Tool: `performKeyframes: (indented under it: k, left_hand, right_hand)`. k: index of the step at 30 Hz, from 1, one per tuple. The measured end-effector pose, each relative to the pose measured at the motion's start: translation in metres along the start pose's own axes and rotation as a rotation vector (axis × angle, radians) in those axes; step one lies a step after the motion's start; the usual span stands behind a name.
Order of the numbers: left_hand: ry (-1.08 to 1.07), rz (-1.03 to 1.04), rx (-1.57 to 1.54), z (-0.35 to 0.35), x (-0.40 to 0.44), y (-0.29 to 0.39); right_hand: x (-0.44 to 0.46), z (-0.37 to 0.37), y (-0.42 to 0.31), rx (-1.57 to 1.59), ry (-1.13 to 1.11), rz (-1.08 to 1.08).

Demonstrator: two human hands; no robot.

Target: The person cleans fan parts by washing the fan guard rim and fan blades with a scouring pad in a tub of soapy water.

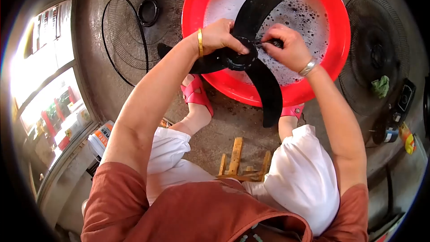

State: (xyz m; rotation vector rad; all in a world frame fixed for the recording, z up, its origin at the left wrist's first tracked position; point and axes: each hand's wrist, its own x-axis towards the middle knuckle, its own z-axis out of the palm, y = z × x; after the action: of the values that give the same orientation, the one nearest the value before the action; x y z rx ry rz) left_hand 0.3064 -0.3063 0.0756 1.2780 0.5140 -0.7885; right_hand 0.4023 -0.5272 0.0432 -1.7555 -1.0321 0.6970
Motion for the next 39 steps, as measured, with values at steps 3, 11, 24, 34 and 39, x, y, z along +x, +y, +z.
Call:
performKeyframes:
  k: [3,11,24,34,39]
  left_hand:
    - [0.020,0.002,0.017,-0.002,0.004,0.000]
    - [0.093,0.012,0.129,0.013,0.010,-0.018]
    - [0.106,0.074,-0.114,-0.001,-0.003,-0.021]
    - [0.101,0.038,-0.041,-0.002,0.014,-0.038]
    - [0.135,-0.007,0.259,0.022,-0.003,0.004]
  right_hand:
    - [0.006,-0.021,-0.016,0.096,0.006,0.021]
    - [0.036,0.023,-0.019,-0.064,0.072,-0.335]
    - [-0.007,-0.013,0.038,-0.702,-0.174,0.008]
    - [0.010,-0.010,0.033,-0.006,-0.211,0.226]
    - [0.044,0.012,-0.021,0.092,-0.092,-0.090]
